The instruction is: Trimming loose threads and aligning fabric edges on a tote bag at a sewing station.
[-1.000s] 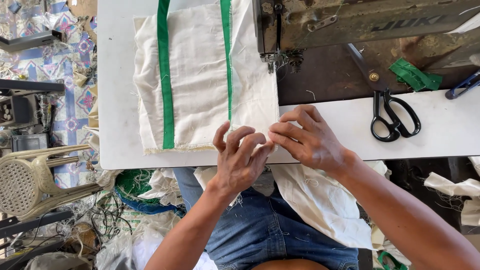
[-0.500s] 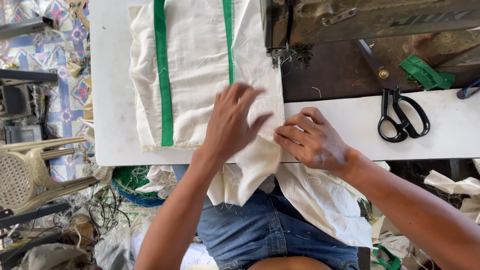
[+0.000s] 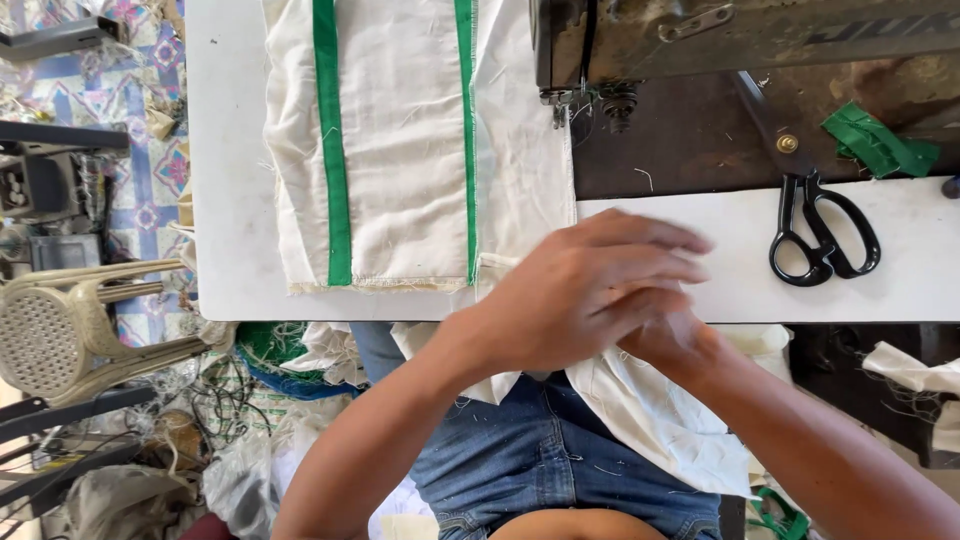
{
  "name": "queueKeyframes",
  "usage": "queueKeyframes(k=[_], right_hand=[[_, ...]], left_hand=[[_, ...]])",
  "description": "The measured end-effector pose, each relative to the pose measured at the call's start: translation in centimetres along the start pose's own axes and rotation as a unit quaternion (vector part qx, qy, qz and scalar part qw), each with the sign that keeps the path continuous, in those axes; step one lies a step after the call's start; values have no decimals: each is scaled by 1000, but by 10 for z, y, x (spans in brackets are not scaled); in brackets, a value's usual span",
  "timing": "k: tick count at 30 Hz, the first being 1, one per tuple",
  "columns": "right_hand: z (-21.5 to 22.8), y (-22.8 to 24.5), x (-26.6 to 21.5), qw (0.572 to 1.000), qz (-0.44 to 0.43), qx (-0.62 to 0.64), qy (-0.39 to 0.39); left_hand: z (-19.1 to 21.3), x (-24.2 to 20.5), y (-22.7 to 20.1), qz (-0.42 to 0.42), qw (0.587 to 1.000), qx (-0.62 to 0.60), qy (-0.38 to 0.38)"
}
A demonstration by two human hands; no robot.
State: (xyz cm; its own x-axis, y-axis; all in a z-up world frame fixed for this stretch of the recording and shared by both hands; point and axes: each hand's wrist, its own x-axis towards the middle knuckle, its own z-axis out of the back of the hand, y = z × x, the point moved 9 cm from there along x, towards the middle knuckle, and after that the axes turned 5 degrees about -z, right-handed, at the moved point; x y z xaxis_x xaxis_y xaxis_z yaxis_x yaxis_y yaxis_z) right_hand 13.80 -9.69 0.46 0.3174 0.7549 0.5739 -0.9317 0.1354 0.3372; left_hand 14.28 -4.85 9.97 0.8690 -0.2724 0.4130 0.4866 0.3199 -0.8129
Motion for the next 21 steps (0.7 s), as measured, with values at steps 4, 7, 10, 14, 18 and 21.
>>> queueKeyframes(k=[4, 7, 10, 14, 18, 21], right_hand=[[8, -2, 3, 999, -45, -13, -1], [16, 15, 10, 996, 31, -74, -37], [22, 22, 13, 994, 50, -81, -57], [29, 27, 16, 991, 46, -92, -88], [20, 23, 13, 992, 37, -109, -51], [19, 23, 16, 996, 34, -66, -39]], left_hand=[[55, -73, 74, 119, 986, 44, -105], [93, -124, 110, 139, 918, 347, -136], [87, -146, 138, 195, 886, 419, -42], [87, -144, 139, 193, 873, 448, -22], [86, -146, 144, 210, 872, 441, -10], [89, -150, 152, 248, 878, 408, -43]])
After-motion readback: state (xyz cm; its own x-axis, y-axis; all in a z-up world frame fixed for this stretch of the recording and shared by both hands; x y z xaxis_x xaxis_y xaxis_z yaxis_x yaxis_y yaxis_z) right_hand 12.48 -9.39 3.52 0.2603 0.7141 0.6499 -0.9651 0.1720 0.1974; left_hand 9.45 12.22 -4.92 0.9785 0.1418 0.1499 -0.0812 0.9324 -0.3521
